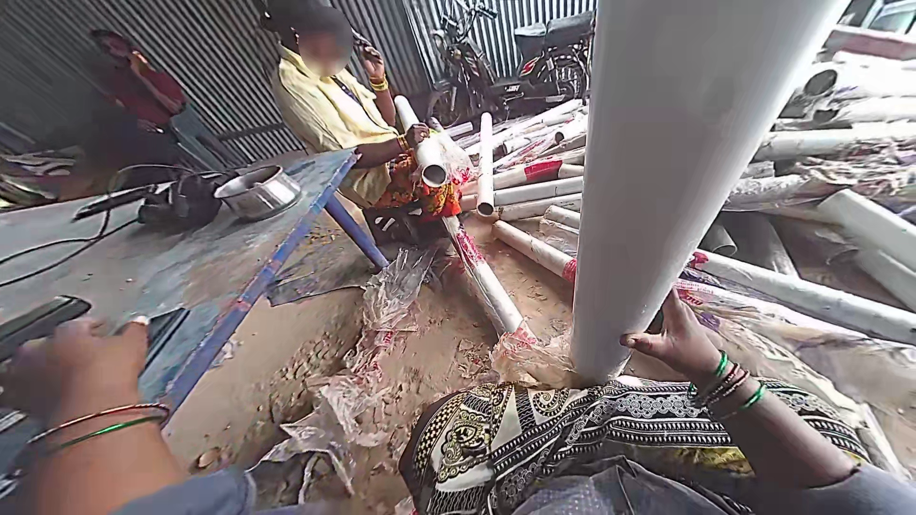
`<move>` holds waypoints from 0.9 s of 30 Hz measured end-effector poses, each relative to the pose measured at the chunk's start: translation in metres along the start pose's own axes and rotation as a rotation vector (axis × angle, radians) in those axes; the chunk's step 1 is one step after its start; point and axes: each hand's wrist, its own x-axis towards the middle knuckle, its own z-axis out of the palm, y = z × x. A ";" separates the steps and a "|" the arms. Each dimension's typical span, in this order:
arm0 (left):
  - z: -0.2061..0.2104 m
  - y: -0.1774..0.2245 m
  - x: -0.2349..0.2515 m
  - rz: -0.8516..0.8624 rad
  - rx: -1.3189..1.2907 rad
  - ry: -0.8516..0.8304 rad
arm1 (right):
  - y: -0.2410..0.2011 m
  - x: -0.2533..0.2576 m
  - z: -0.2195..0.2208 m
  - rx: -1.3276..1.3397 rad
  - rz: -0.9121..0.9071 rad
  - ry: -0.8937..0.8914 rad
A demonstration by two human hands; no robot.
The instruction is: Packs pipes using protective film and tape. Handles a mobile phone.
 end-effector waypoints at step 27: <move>0.093 0.371 -0.307 0.796 -0.744 -0.469 | 0.040 0.042 -0.011 0.156 0.207 0.043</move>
